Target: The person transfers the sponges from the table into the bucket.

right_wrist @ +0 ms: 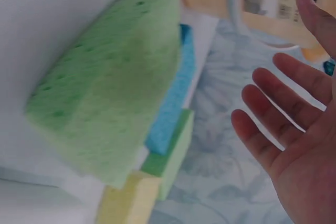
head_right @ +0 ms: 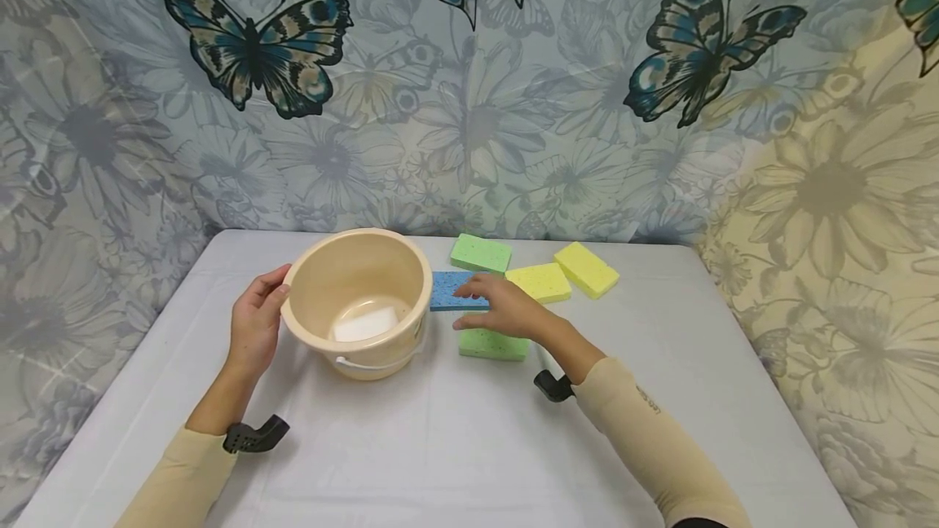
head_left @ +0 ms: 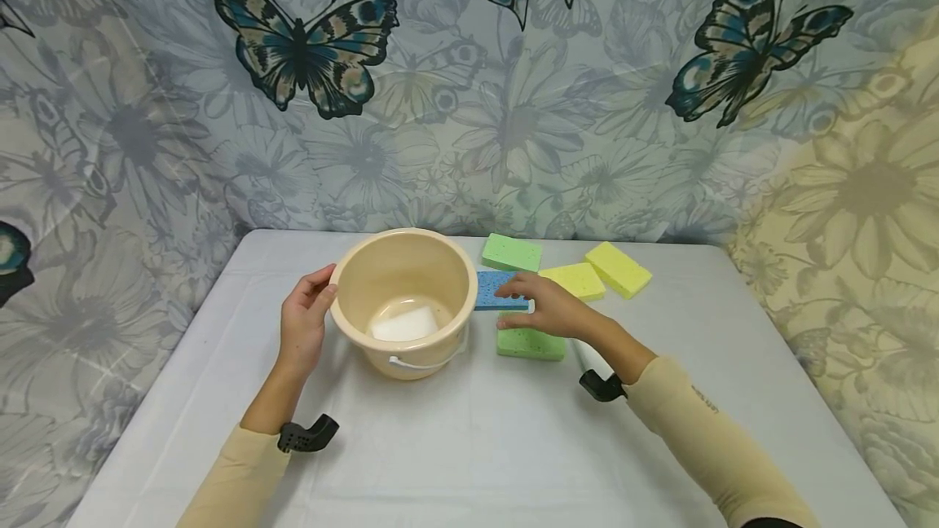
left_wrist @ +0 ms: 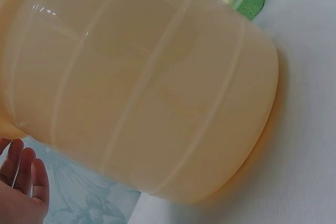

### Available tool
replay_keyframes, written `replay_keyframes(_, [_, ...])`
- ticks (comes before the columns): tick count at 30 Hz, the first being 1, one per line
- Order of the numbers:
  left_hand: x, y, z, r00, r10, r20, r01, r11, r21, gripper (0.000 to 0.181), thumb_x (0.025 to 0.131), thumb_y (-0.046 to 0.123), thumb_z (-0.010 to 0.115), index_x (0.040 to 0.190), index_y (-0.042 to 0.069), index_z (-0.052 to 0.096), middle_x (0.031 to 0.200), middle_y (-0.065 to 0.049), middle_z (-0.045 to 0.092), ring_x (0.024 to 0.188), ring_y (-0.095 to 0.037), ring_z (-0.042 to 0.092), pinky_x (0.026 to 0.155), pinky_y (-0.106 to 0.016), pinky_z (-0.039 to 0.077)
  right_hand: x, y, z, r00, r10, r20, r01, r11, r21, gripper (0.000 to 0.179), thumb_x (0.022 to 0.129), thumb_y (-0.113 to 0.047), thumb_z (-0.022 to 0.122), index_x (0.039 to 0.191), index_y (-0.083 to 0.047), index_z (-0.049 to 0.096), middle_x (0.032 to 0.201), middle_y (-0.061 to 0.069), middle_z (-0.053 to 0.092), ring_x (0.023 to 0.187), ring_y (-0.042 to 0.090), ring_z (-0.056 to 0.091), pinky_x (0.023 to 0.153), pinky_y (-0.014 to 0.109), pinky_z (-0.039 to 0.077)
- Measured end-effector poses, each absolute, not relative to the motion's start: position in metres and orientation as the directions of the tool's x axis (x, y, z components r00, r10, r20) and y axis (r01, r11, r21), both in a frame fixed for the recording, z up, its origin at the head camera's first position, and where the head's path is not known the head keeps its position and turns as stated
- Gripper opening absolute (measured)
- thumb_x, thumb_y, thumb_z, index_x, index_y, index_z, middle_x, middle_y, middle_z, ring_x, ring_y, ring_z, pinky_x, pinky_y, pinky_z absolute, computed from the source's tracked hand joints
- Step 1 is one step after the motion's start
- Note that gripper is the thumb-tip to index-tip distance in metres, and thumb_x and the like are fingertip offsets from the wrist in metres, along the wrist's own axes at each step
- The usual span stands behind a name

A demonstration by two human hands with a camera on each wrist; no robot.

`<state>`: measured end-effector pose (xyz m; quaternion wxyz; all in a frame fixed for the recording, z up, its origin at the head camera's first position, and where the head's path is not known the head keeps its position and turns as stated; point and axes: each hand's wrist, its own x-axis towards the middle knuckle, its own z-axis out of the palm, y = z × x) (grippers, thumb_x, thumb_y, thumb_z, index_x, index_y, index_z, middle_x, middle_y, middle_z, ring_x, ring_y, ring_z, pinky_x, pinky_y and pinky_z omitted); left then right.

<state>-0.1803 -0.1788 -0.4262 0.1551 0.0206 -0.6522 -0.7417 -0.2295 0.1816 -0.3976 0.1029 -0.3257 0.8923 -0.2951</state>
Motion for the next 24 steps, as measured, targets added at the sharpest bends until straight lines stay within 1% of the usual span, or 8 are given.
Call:
replay_keyframes(2, [-0.180,-0.179,-0.426,-0.951,-0.258,0.169,0.200,-0.100,0.975,0.035,0.098,0.000,0.050,0.131,-0.013,0.048,0.107,0.017,0.063,0.103,0.000,0.059,0.088,-0.009,0.050,-0.230,0.184,-0.405,-0.772,-0.635,-0.026,-0.508,0.641,-0.575,0.053,0.085,-0.039,0.074,0.123,-0.004,0.064,0.119,0.014,0.062,0.111,0.034,0.059,0.091,0.052,0.053])
replay_keyframes(6, [-0.180,-0.179,-0.427,-0.951,-0.256,0.170,0.203,-0.108,0.973,0.035,0.098,0.000,0.049,0.131,-0.014,0.048,0.108,0.017,0.063,0.104,0.000,0.059,0.088,-0.009,0.050,-0.231,0.190,-0.419,-0.790,-0.609,-0.075,-0.485,0.694,-0.532,0.058,0.082,-0.040,0.077,0.124,-0.003,0.064,0.120,0.014,0.060,0.113,0.031,0.058,0.094,0.050,0.052])
replay_keyframes(10, [-0.180,-0.178,-0.426,-0.951,-0.254,0.179,0.212,-0.111,0.971,0.035,0.098,0.000,0.050,0.131,-0.014,0.048,0.108,0.016,0.063,0.104,-0.001,0.059,0.088,-0.009,0.050,-0.232,0.196,-0.428,-0.803,-0.586,-0.107,-0.475,0.738,-0.479,0.063,0.078,-0.043,0.080,0.126,-0.005,0.063,0.123,0.012,0.060,0.116,0.029,0.056,0.097,0.047,0.051])
replay_keyframes(15, [-0.180,-0.178,-0.425,-0.951,-0.251,0.182,0.214,-0.104,0.971,0.035,0.098,0.001,0.050,0.131,-0.014,0.048,0.109,0.015,0.062,0.105,-0.001,0.059,0.089,-0.010,0.050,-0.232,0.202,-0.435,-0.802,-0.583,-0.128,-0.491,0.767,-0.413,0.071,0.073,-0.047,0.082,0.127,-0.007,0.062,0.126,0.013,0.059,0.118,0.030,0.056,0.098,0.048,0.050])
replay_keyframes(19, [-0.180,-0.178,-0.425,-0.950,-0.260,0.173,0.204,-0.096,0.974,0.035,0.098,0.000,0.049,0.131,-0.013,0.049,0.109,0.016,0.062,0.105,-0.001,0.059,0.089,-0.009,0.050,-0.230,0.204,-0.440,-0.797,-0.586,-0.146,-0.501,0.777,-0.381,0.075,0.072,-0.045,0.084,0.131,-0.008,0.059,0.126,0.013,0.058,0.116,0.029,0.057,0.098,0.046,0.051])
replay_keyframes(24, [-0.180,-0.179,-0.426,-0.950,-0.258,0.175,0.206,-0.098,0.974,0.035,0.099,0.001,0.050,0.131,-0.013,0.049,0.109,0.016,0.063,0.105,-0.001,0.059,0.089,-0.009,0.050,-0.229,0.204,-0.446,-0.804,-0.575,-0.151,-0.502,0.792,-0.346,0.082,0.071,-0.042,0.085,0.135,-0.001,0.053,0.127,0.016,0.058,0.115,0.029,0.057,0.098,0.045,0.051])
